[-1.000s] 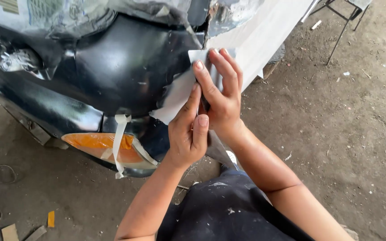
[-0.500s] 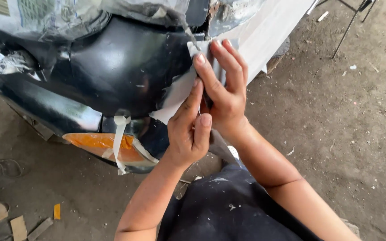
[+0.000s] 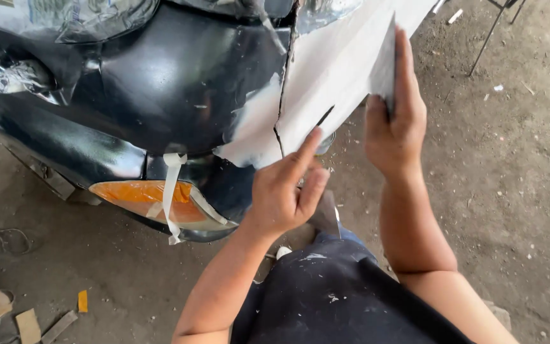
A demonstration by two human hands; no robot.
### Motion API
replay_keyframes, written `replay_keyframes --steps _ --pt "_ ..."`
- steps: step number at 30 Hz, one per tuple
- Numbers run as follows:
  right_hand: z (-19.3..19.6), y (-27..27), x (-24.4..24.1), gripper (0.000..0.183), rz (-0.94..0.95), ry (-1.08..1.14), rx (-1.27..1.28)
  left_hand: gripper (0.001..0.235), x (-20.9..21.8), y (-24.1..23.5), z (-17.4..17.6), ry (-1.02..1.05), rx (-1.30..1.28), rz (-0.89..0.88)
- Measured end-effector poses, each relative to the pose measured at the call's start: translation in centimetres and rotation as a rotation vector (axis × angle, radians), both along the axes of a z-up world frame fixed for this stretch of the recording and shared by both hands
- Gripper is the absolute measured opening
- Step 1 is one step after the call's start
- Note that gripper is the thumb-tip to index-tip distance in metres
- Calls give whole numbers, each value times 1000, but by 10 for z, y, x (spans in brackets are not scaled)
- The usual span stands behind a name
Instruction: The person uses a sanding block to smooth the surface of a car's front bumper and door area. They repeatedly rub the sanding block against the vehicle's bodywork, occasionally pausing to wipe the surface with their hand or adjust the sanding block.
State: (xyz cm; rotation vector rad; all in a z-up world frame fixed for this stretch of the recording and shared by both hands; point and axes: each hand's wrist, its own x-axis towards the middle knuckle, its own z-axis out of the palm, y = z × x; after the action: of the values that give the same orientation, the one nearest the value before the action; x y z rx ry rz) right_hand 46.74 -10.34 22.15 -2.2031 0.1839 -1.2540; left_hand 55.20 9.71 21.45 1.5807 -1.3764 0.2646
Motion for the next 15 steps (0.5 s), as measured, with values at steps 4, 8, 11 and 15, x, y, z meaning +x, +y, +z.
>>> replay_keyframes --steps 4,8,11,15 --pt "-38 8 -34 56 188 50 206 72 9 -3 21 123 106 80" --pt "-50 21 -58 45 278 256 703 81 13 -31 65 -187 271 348" --pt "-64 11 -73 43 306 268 767 85 4 -65 76 -232 576 558" --pt "-79 -13 -95 46 262 91 767 79 1 -114 54 -92 754 447"
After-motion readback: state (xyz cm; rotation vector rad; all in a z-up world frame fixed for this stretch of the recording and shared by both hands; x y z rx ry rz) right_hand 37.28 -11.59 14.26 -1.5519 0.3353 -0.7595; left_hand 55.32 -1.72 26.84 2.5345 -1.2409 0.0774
